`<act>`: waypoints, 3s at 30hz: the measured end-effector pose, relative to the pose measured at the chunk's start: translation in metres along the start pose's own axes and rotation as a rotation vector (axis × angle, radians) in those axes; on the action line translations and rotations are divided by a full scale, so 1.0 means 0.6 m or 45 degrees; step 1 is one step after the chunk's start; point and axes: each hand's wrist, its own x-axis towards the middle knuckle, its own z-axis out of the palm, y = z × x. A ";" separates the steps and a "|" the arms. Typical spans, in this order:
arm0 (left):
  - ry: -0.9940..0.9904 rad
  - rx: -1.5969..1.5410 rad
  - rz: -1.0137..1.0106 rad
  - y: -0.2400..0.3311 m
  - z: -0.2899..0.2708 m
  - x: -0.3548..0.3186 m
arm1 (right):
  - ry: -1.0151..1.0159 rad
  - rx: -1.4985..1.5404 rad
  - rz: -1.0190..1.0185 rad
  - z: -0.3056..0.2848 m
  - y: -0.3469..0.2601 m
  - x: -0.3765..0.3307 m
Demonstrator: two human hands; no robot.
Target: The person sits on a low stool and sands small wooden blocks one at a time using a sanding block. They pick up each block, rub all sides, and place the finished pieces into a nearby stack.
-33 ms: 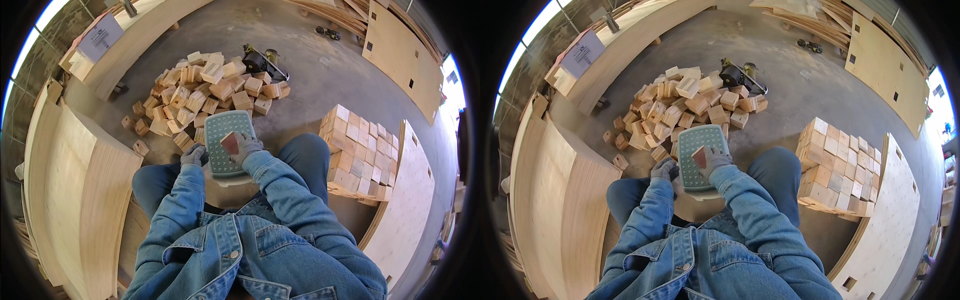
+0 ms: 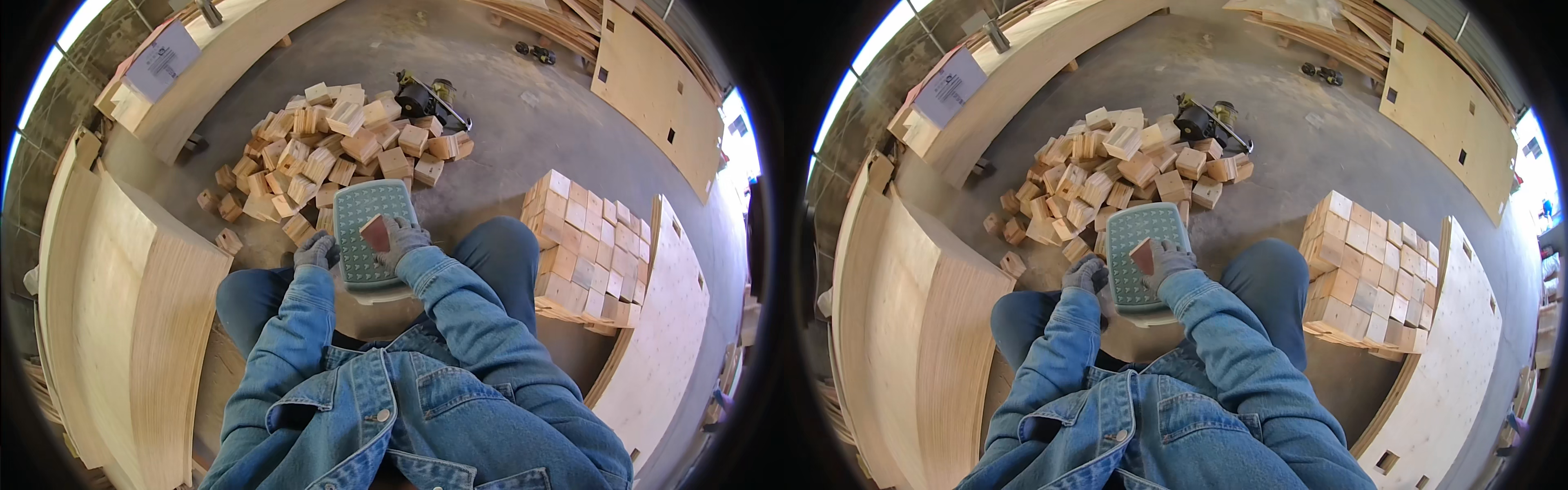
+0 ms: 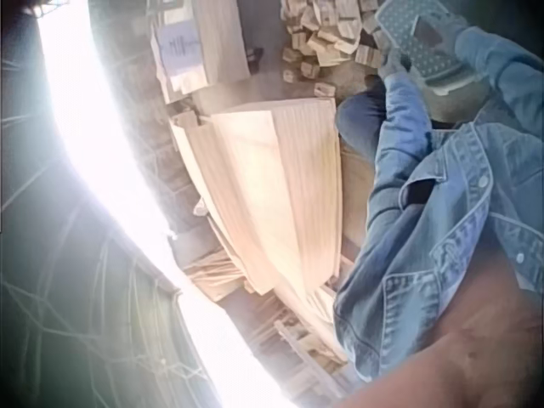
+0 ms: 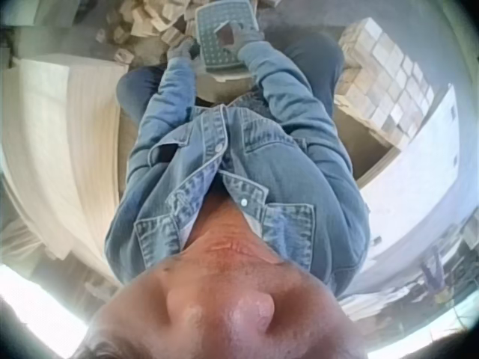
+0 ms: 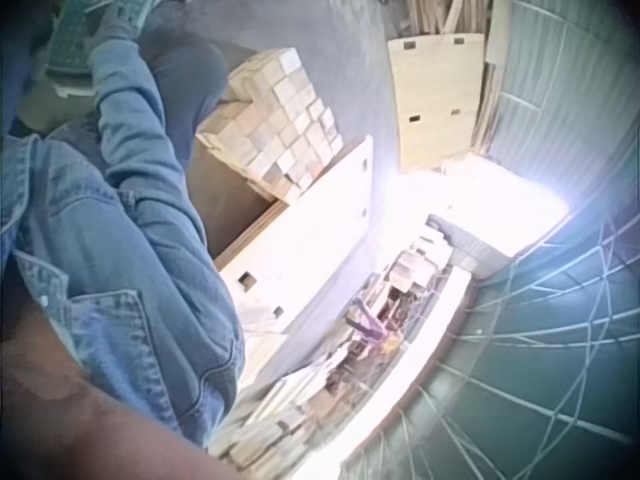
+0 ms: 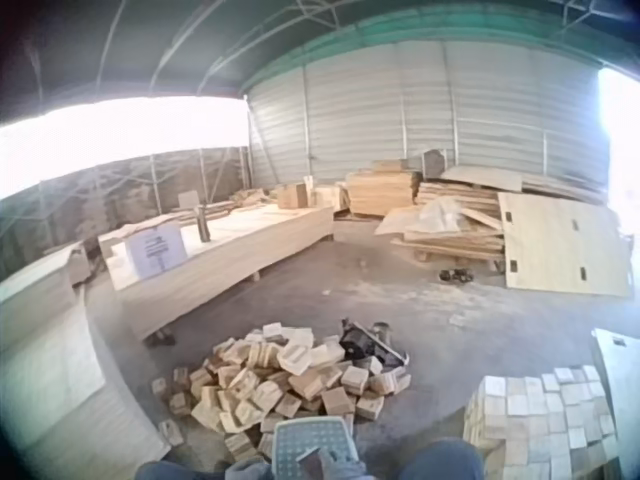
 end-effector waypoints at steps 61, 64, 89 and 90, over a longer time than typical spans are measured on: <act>0.150 1.388 0.334 0.050 -0.059 0.373 | 0.038 -0.049 -0.011 0.059 -0.013 0.059; 0.165 1.338 0.467 0.088 -0.057 0.321 | -0.001 -0.040 0.100 0.055 -0.008 0.057; -0.499 1.693 0.550 0.048 0.126 0.039 | 0.415 0.517 0.286 0.001 0.073 0.019; -0.509 1.711 0.551 0.041 0.118 0.050 | 0.420 0.538 0.295 -0.003 0.068 0.017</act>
